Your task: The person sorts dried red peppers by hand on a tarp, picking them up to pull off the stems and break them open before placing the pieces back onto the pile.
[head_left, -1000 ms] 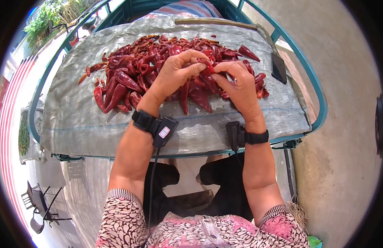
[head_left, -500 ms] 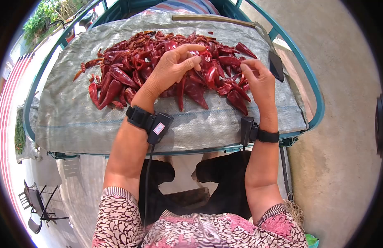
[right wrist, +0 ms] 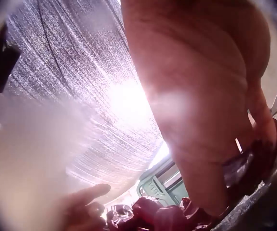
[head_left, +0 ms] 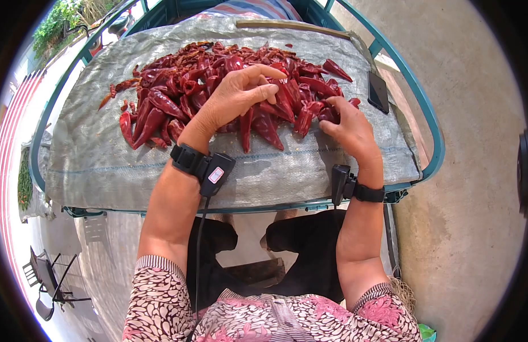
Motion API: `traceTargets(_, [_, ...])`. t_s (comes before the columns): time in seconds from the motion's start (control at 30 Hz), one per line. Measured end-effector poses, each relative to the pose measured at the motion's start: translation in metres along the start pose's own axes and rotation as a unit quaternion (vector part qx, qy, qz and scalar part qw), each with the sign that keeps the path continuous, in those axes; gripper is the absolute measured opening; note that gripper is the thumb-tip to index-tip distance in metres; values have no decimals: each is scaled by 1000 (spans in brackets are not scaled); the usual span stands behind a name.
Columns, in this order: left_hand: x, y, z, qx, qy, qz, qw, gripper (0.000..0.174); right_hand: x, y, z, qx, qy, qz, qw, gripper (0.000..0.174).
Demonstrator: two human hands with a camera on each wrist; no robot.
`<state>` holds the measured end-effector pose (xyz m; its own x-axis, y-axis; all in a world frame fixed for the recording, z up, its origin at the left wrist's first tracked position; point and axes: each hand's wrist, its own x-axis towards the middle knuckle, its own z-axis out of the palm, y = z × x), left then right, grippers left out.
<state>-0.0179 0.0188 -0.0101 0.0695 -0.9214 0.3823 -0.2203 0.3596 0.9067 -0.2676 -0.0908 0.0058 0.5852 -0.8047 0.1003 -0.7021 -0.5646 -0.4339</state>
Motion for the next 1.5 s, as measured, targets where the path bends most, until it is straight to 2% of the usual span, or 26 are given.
traceTargets(0.1, [-2, 9, -2, -6, -15, -30, 999, 34, 7, -8, 8, 177, 92, -78, 977, 53])
traceTargets(0.23, [0, -3, 0, -15, -7, -17, 1000, 42, 4, -33, 15, 318, 82, -166, 930, 51])
traceTargets(0.37, [-1, -5, 2, -29, -9, -12, 999, 52, 9, -43, 26, 252, 115, -255, 926, 43])
traceTargets(0.4, [-1, -4, 4, -34, -8, -6, 999, 54, 9, -46, 29, 246, 129, -245, 929, 42])
traceTargets(0.53, [3, -5, -1, -19, -15, -13, 1000, 32, 11, -53, 36, 233, 150, -223, 935, 41])
traceTargets(0.6, [3, -10, -2, 0, 12, 3, 1000, 25, 12, -52, 38, 243, 157, -197, 937, 40])
traceTargets(0.7, [4, -11, -5, -12, 41, 2, 999, 25, 20, -43, 39, 271, 188, -140, 934, 38])
traceTargets(0.73, [4, -11, -5, -24, 49, -2, 999, 26, 19, -41, 38, 317, 172, -135, 923, 37])
traceTargets(0.83, [5, -14, -3, -62, 185, 38, 980, 30, 12, -45, 28, 423, 127, -125, 888, 35])
traceTargets(0.93, [3, -10, -7, -91, 186, 33, 978, 34, 9, -52, 31, 500, 97, -129, 851, 34])
traceTargets(1.03, [2, -6, -2, 0, 107, 43, 993, 34, 4, -55, 31, 506, 22, -151, 849, 32])
traceTargets(1.13, [0, 3, 0, 15, 32, -66, 997, 33, 3, -56, 31, 445, -5, -144, 884, 31])
traceTargets(1.17, [1, 1, 0, 30, 31, -59, 997, 28, 4, -57, 38, 412, 58, -172, 893, 31])
traceTargets(1.27, [2, -1, 1, 45, 24, -76, 996, 24, 7, -55, 41, 269, 220, -185, 919, 29])
traceTargets(1.4, [2, -13, -5, 20, 11, -67, 997, 24, 12, -36, 25, 377, 330, -81, 862, 23])
traceTargets(1.5, [2, -6, -4, 10, -8, -77, 997, 32, 18, -19, 21, 419, 369, -52, 828, 21])
